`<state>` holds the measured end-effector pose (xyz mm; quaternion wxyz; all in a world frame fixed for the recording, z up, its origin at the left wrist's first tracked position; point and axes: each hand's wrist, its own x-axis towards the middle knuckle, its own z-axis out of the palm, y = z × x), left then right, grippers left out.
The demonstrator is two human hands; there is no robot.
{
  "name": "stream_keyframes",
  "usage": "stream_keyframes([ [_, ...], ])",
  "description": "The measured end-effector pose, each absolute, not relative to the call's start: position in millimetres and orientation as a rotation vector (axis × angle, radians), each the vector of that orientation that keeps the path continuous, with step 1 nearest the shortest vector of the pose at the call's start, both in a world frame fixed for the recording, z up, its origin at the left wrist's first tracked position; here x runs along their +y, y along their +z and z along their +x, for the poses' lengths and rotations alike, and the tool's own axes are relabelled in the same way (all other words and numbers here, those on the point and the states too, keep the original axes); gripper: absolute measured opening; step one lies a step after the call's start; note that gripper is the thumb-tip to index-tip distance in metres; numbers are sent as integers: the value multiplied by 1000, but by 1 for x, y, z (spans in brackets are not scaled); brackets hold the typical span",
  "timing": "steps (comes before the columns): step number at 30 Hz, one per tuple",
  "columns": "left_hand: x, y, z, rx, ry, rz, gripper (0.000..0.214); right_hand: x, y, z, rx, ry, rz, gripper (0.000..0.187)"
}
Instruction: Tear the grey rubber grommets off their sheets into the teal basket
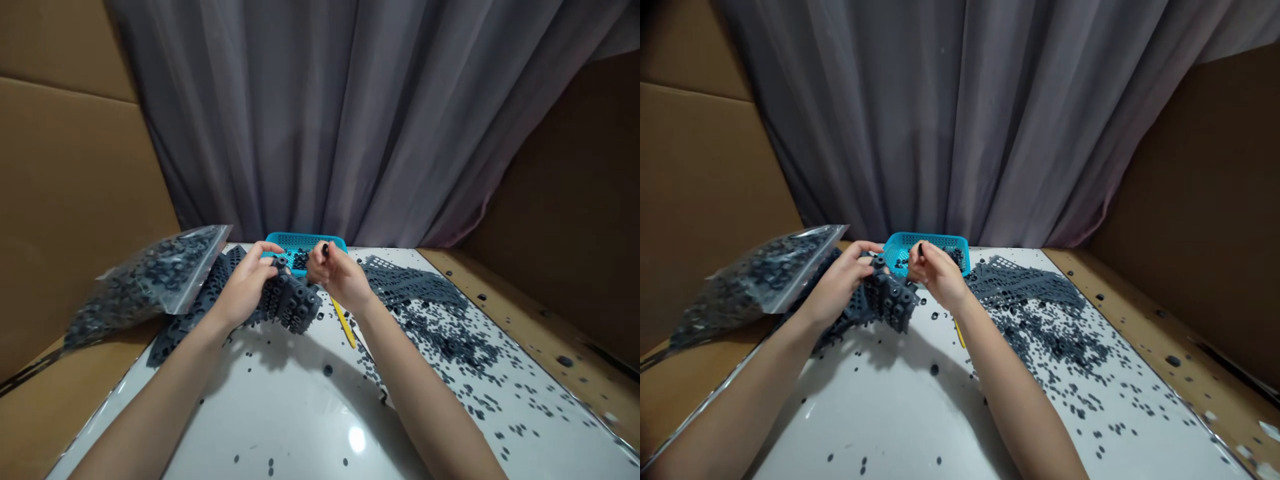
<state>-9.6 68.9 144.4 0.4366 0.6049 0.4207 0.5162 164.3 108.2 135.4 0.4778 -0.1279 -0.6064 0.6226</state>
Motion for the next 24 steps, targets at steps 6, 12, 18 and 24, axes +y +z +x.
stream_keyframes([
  [6,53,150,-2,1129,1233,1857,31,94,145,168,-2088,600,-730,23],
  [12,47,157,-4,1269,1030,2152,29,83,147,165,-2376,255,-787,21],
  [18,41,163,-7,1195,767,2194,39,85,148,168,-2475,315,-847,21],
  [24,48,155,-5,1130,831,2109,35,89,138,165,-2411,311,-814,18],
])
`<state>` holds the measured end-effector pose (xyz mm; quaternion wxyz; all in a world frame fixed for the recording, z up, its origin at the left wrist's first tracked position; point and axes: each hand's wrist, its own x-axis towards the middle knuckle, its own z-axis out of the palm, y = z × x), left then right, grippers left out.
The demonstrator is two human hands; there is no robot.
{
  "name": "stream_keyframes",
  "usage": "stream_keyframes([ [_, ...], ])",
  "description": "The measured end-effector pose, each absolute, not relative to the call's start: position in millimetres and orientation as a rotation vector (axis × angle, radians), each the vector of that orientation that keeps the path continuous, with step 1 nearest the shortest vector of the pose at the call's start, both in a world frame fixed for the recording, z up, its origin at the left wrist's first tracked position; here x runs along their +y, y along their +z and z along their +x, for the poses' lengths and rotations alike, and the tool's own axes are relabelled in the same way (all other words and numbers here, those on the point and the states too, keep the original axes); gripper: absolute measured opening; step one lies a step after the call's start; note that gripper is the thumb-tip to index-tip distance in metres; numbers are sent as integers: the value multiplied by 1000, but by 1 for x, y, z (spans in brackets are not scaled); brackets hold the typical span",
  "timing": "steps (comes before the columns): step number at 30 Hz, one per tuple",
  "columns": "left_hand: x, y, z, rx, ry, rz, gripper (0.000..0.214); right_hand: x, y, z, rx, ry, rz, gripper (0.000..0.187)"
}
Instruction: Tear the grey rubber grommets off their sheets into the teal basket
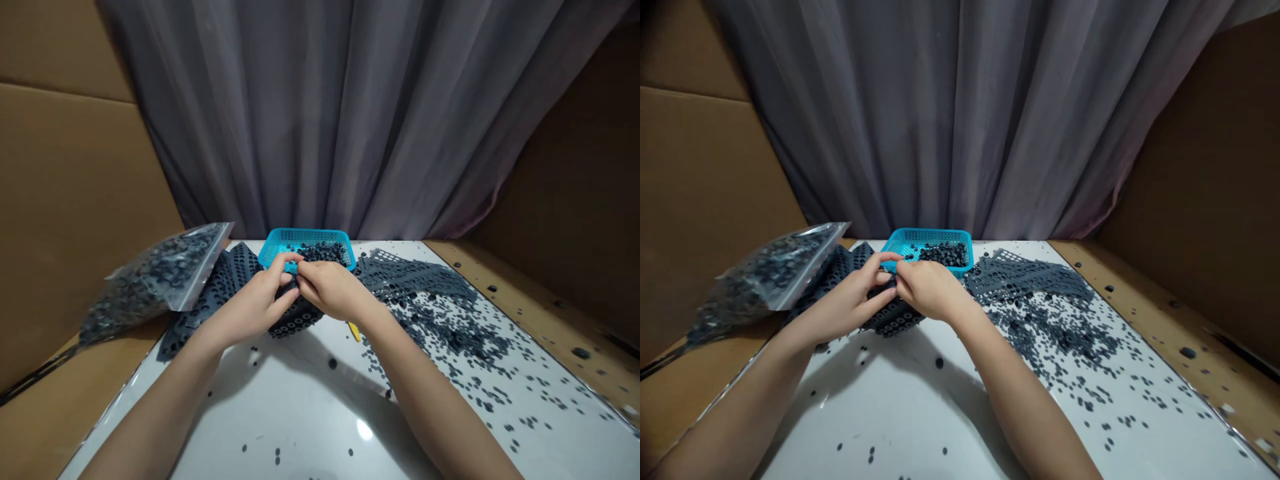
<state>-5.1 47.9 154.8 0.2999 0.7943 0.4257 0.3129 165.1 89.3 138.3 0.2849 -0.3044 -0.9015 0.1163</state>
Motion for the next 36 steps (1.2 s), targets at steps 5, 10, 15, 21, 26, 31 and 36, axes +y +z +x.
stream_keyframes([
  [5,58,143,-3,690,1130,1701,34,84,128,144,-1716,855,-508,22],
  [10,61,140,0,457,1460,1337,38,87,142,140,-981,1452,-248,30],
  [15,67,146,-7,729,1291,1448,32,96,146,154,-1077,1626,-159,30],
  [21,67,153,-11,1090,1115,1459,24,105,141,164,-1381,1392,-397,30],
  [26,66,156,-18,1203,1080,1491,19,159,121,185,-1829,696,-973,28],
  [31,65,158,-23,986,988,1471,47,214,86,190,-2192,359,-1335,11],
  [36,66,152,-23,1025,1022,1629,42,204,102,184,-2237,219,-1286,25],
])
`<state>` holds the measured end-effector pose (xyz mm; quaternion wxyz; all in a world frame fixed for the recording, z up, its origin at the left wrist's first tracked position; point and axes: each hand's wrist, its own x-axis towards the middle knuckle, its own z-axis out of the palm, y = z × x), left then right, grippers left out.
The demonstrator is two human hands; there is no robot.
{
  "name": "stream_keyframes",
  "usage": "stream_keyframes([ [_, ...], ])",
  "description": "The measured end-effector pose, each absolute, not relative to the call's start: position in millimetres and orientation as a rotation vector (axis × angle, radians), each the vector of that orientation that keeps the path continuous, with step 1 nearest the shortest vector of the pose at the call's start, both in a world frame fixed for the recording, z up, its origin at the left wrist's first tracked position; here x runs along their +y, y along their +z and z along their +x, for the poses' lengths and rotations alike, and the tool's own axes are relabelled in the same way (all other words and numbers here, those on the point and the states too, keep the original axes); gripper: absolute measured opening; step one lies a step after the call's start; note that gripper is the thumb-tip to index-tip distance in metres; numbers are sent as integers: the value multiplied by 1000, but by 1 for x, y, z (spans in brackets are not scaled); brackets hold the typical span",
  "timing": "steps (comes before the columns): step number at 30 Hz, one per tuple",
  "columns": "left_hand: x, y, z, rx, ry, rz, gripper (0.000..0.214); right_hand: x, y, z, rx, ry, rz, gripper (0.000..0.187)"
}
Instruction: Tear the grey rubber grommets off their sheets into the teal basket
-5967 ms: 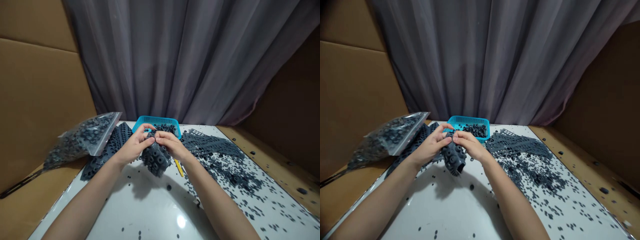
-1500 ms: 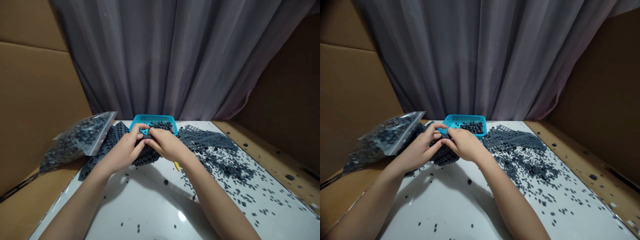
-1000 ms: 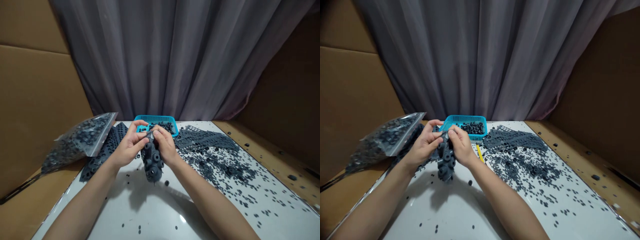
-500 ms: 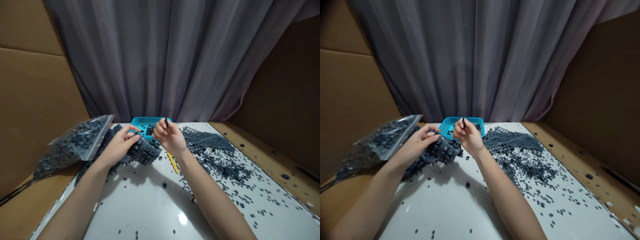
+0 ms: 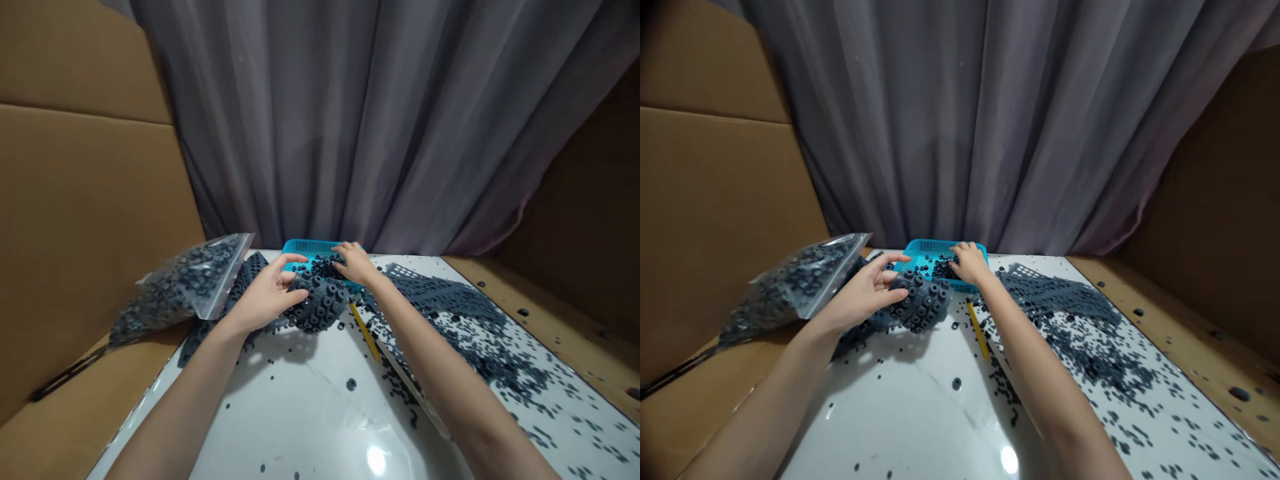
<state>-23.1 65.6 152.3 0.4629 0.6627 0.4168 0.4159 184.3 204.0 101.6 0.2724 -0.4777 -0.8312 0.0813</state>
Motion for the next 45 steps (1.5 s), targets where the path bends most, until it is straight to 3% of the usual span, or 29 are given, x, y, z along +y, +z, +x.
stream_keyframes([
  [5,64,148,-19,1115,1044,1846,41,137,149,169,-2407,298,-716,23],
  [10,56,152,-14,1140,979,2012,36,96,161,159,-2519,256,-755,18],
  [17,58,140,2,972,1044,1719,32,99,140,173,-2250,844,-702,31],
  [25,70,124,12,516,1178,1206,36,98,117,148,-1514,1513,-560,39],
  [28,67,128,14,520,1281,1129,38,95,120,143,-1380,1524,-561,39],
  [34,68,145,-1,698,1509,1153,29,112,128,163,-1268,1225,-523,35],
  [45,68,148,-12,1031,1625,1352,24,109,126,164,-1287,1385,-454,33],
])
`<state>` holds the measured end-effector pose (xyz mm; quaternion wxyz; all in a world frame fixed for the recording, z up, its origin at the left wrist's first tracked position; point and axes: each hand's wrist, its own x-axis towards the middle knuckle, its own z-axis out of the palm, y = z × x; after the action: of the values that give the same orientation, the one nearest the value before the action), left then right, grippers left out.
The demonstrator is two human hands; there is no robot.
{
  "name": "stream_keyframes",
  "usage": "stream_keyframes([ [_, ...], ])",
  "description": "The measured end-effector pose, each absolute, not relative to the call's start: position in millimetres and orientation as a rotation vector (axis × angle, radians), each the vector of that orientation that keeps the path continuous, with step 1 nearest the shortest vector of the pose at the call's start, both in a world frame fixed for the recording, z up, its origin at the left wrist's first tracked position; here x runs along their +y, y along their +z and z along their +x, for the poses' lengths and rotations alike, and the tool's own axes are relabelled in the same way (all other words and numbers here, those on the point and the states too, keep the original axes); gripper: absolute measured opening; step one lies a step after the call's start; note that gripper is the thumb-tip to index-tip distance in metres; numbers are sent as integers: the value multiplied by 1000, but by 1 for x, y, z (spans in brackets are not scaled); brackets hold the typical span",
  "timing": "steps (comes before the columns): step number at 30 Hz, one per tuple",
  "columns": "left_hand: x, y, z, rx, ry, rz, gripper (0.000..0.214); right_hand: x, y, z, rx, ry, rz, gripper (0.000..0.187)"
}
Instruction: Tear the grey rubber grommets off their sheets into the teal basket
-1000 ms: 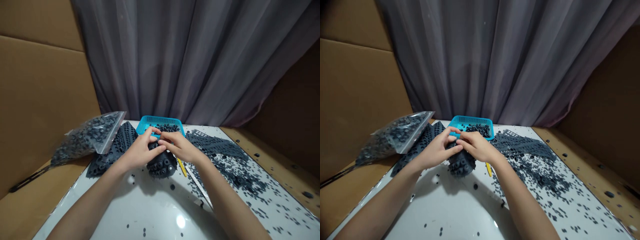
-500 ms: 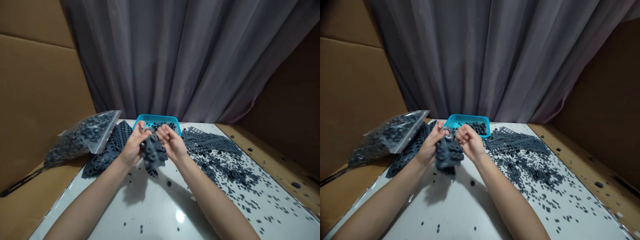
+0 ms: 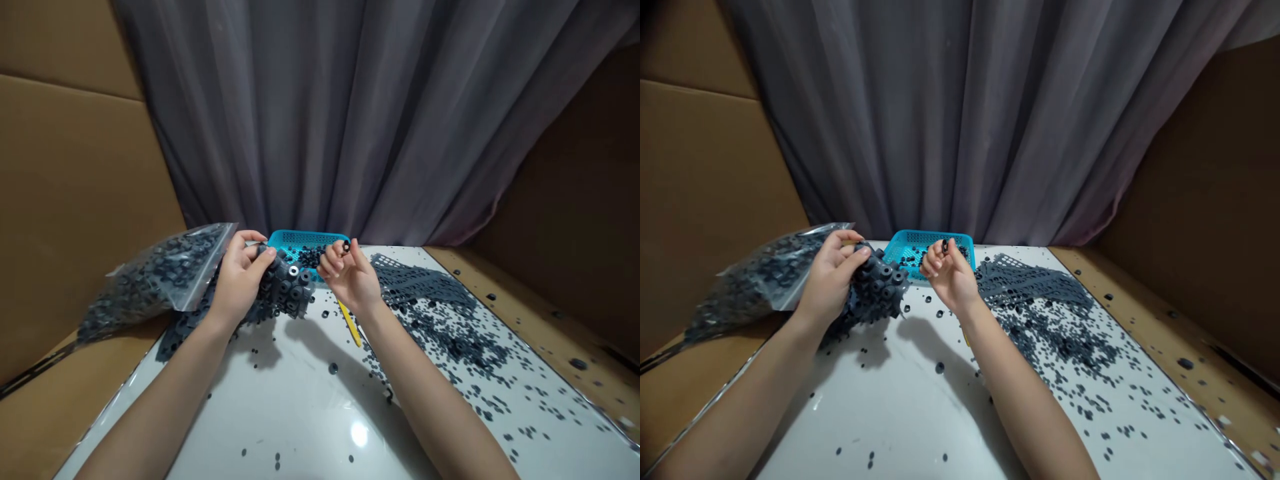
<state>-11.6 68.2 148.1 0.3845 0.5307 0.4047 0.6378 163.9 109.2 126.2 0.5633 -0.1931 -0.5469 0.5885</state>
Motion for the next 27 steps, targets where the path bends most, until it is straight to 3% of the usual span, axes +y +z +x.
stream_keyframes([
  [4,64,148,-7,1091,1508,1485,23,110,125,167,-1473,1239,-497,33],
  [10,58,145,-7,1183,1386,1907,32,92,143,178,-2048,611,-722,21],
  [14,54,147,-6,1134,1259,2097,33,83,149,178,-2194,449,-773,20],
  [17,52,150,-6,1125,1244,2156,29,86,146,178,-2150,615,-749,21],
  [23,51,153,-11,1096,1408,1990,30,96,141,175,-1483,1449,-429,40],
  [27,50,155,-14,1085,1496,1896,33,97,142,176,-1229,1765,-283,40],
])
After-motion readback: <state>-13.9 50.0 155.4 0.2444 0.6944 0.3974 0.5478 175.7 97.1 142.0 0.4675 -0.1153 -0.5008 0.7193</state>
